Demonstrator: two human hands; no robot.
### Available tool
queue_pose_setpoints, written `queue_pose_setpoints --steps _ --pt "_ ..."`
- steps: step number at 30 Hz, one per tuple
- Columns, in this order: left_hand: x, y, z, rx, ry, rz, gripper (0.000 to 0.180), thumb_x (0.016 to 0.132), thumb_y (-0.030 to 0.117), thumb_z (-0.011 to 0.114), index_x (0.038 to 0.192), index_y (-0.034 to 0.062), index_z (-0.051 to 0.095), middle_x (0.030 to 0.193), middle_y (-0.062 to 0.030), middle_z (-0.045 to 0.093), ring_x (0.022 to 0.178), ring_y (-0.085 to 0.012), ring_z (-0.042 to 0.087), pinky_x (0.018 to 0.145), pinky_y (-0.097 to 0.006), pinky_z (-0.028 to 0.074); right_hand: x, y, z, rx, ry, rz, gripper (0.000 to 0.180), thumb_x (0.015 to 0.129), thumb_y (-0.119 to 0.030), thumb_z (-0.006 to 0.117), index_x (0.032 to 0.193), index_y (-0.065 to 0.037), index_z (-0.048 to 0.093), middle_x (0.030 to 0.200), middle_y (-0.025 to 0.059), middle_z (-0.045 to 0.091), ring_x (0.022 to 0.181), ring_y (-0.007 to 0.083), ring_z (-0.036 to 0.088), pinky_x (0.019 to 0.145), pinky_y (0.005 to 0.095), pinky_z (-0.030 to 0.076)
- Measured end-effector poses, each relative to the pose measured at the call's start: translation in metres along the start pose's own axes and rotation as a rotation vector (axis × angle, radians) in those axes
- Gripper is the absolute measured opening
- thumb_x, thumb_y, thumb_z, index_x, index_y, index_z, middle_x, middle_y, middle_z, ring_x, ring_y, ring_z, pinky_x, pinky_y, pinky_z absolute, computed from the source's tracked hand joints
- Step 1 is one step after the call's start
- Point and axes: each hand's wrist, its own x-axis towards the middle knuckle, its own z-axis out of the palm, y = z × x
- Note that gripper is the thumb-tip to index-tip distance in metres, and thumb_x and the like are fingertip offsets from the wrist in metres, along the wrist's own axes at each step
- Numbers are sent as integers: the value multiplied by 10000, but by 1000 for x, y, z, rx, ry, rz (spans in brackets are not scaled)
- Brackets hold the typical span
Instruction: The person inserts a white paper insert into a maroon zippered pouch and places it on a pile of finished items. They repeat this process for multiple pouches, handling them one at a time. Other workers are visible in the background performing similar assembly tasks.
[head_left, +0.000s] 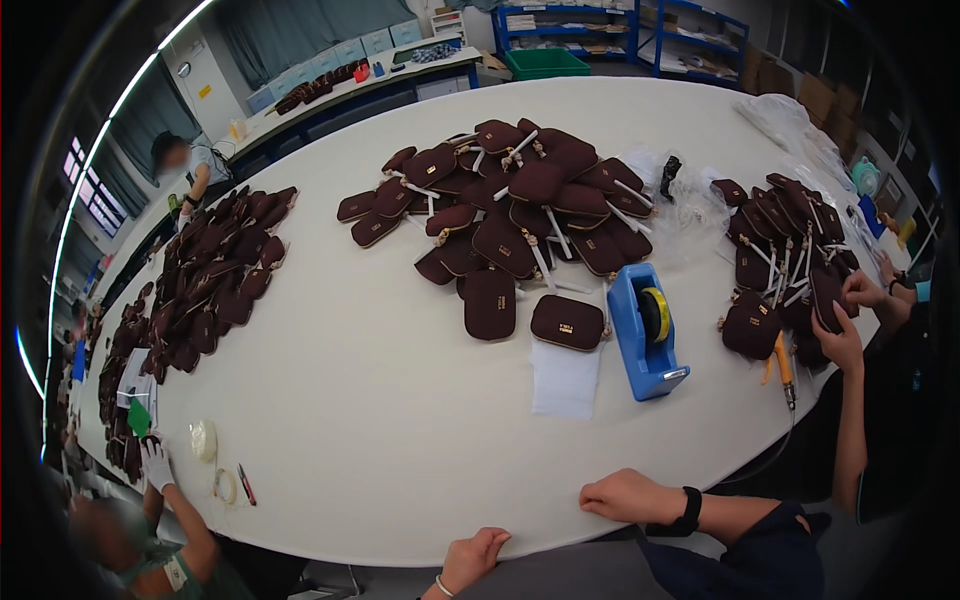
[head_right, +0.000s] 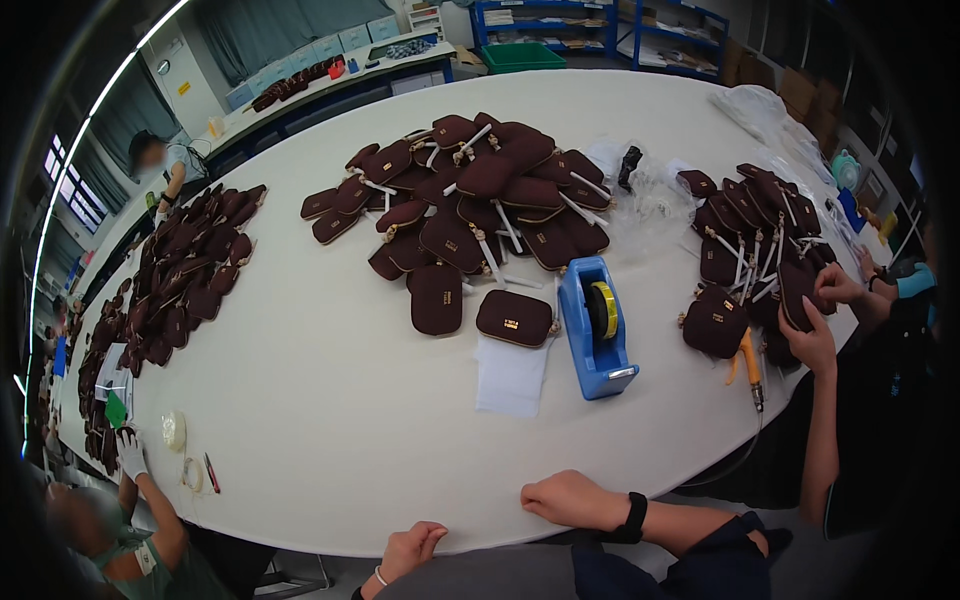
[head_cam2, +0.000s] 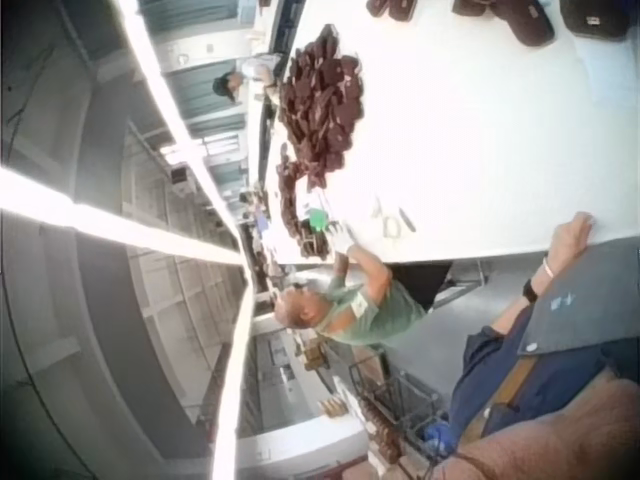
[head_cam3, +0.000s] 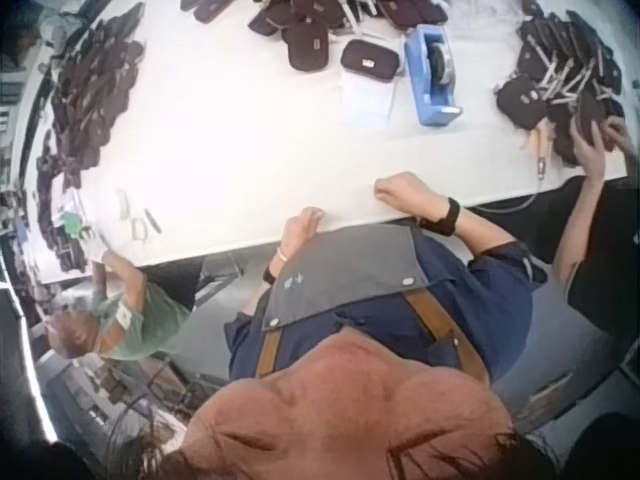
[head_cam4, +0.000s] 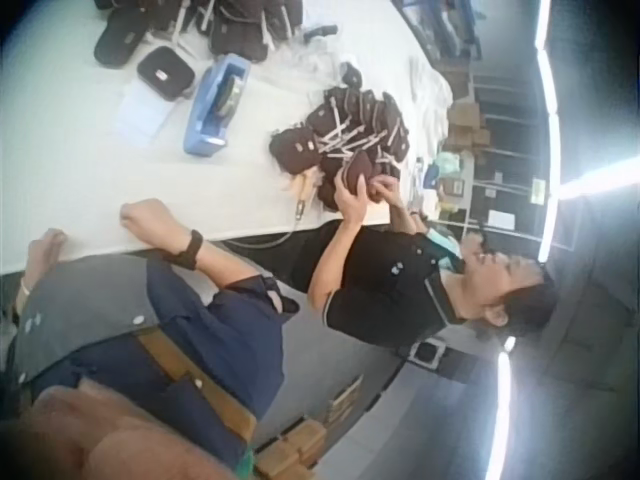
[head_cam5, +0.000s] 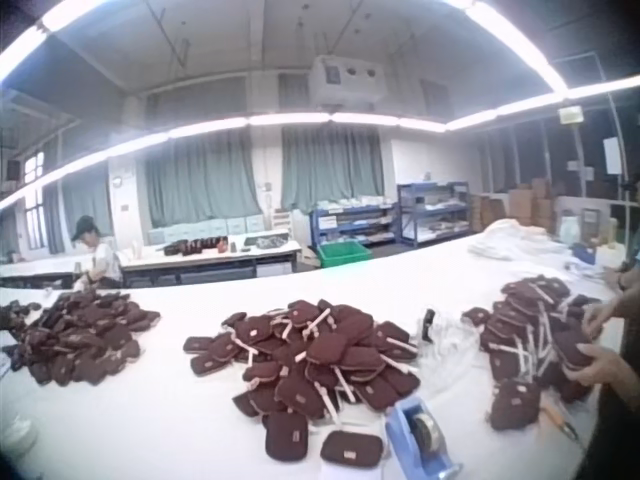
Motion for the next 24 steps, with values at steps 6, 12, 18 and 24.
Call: queue_pose_setpoints --steps 6,12,18,24 --pt "14 3 -15 -201 99 67 260 944 285 642 786 82 676 564 -73 585 462 -231 569 444 -310 439 7 0 -3 -37 -26 18 163 932 -212 556 904 -72 633 731 145 645 715 354 629 659 453 482" --pt "32 14 -40 58 -128 -256 426 842 395 740 1048 27 678 874 -203 686 786 -270 685 625 -362 529 3 -2 -6 17 -18 32 186 935 -236 566 896 -64 624 730 154 637 711 363 621 659 461 479" --pt "38 20 -54 707 10 25 755 749 369 788 1349 19 491 1376 -325 437 1270 -510 404 1008 -559 399 -8 -5 -37 -363 8 -43 524 832 -353 707 1192 -15 533 1303 184 491 1253 346 438 932 427 434" --pt "38 2 -48 799 -298 -94 1288 549 525 873 1531 37 197 1501 -419 139 1334 -654 200 957 -671 413 -25 -1 -31 -596 -128 -80 946 826 -526 663 1519 -56 224 1582 230 132 1484 381 103 1151 517 229"
